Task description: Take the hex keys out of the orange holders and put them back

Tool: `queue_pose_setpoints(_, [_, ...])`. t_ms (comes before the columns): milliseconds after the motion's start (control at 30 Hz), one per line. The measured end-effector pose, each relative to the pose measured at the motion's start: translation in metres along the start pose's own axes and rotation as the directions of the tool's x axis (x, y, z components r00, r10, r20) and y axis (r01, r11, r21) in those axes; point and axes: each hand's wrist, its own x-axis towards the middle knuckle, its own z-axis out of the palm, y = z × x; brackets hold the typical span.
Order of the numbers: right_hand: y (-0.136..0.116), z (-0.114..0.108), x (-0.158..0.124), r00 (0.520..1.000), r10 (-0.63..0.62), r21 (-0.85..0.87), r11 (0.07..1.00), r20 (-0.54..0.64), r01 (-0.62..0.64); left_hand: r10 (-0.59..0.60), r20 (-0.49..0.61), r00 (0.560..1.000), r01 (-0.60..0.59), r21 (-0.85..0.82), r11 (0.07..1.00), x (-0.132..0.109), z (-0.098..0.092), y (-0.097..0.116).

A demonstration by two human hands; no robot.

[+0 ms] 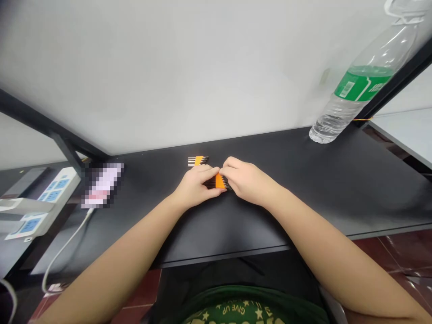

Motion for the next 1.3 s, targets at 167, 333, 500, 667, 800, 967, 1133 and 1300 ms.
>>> queue_pose_setpoints(167, [0.004,0.005,0.006,0.987,0.14,0.43,0.898,-0.077,-0.094,0.124,-0.077,0.989,-0.129,-0.071,0.989,0.002,0.003,0.001])
queue_pose_setpoints(333, [0.013,0.009,0.007,0.889,0.412,0.86,0.361,0.199,-0.36,0.171,-0.184,0.968,-0.183,-0.051,0.982,0.002,0.003,0.003])
queue_pose_setpoints(500, [0.013,0.016,0.011,0.852,0.431,0.857,0.274,0.297,-0.437,0.092,-0.146,0.985,-0.097,-0.026,0.995,0.001,0.003,0.003])
queue_pose_setpoints(667, [0.009,0.022,0.012,0.843,0.433,0.679,0.515,0.32,-0.522,-0.05,0.039,0.998,0.051,-0.028,0.998,0.001,0.007,0.004])
queue_pose_setpoints(800, [0.02,0.016,0.01,0.815,0.551,0.413,0.71,0.179,-0.571,-0.077,0.046,0.996,0.075,0.048,0.996,0.002,0.005,-0.001])
queue_pose_setpoints(967, [0.052,-0.002,0.006,0.73,0.677,0.1,0.723,0.097,-0.684,-0.249,-0.079,0.965,0.259,0.18,0.949,0.002,-0.014,-0.026])
queue_pose_setpoints(1133, [0.085,-0.01,0.002,0.654,0.757,-0.058,0.653,0.0,-0.755,-0.455,0.104,0.885,0.426,0.218,0.878,0.001,-0.023,-0.05])
queue_pose_setpoints(1300, [0.091,-0.01,-0.003,0.696,0.707,-0.14,0.682,-0.126,-0.718,-0.475,0.056,0.878,0.458,0.193,0.868,0.0,-0.023,-0.05])
